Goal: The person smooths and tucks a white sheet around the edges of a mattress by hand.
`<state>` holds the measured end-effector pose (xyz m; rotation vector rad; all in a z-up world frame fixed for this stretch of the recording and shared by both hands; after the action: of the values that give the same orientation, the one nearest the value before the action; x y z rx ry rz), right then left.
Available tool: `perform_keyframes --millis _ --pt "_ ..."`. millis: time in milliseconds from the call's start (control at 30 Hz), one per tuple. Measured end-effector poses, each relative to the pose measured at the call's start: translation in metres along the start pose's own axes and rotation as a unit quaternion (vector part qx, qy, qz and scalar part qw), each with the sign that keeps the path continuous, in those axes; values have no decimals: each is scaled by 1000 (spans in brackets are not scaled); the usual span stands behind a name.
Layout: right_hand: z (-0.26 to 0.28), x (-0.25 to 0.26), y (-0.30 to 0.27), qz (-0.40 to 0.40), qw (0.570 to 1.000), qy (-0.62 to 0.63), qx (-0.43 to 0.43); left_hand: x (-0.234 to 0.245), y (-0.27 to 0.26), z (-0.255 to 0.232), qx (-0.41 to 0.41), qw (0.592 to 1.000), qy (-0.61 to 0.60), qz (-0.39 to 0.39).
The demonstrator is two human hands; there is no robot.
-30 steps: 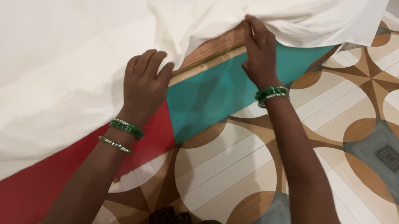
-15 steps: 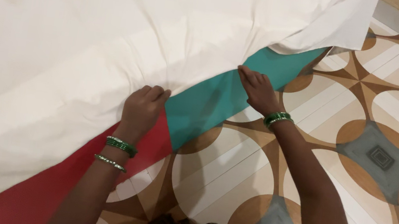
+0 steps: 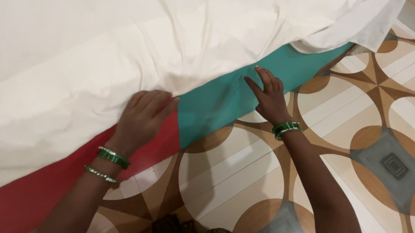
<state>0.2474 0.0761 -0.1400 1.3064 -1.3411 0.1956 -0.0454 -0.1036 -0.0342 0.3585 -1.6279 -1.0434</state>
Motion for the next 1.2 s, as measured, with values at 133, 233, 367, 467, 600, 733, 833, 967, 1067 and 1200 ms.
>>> perform_keyframes --millis 133,233,367,467,600,733,833,967,1067,1200 --pt "21 10 14 -34 999 -10 37 18 -11 8 17 996 79 -32" --pt "44 13 33 -28 998 -4 61 25 -19 13 26 990 137 -36" --pt "74 14 59 -24 993 -13 119 28 -26 22 59 988 137 -25" --pt "75 11 70 12 994 5 104 28 -31 31 77 985 152 -3" --pt "68 13 74 12 996 42 74 34 -34 38 65 986 153 -11" --pt "61 23 70 -10 995 59 74 47 -32 39 46 995 82 18" --pt "57 31 64 -30 994 42 92 58 -26 36 33 999 12 42" --pt "57 32 60 -45 989 49 129 68 -24 35 20 997 -19 76" --pt "57 17 69 -49 992 50 105 54 -26 36 31 996 -14 84" --pt "56 15 70 -69 990 73 101 46 -29 44 28 997 -9 77"
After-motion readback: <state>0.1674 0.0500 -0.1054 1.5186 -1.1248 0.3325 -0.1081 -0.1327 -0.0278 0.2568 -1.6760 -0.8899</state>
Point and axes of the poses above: each hand's wrist, its own y-axis towards the middle knuckle, its own x-axis out of the back of the hand, z = x × y, the point moved 8 cm from there along y, towards the middle knuckle, and after that the axes turned 12 degrees about x, right-handed, at the moved point
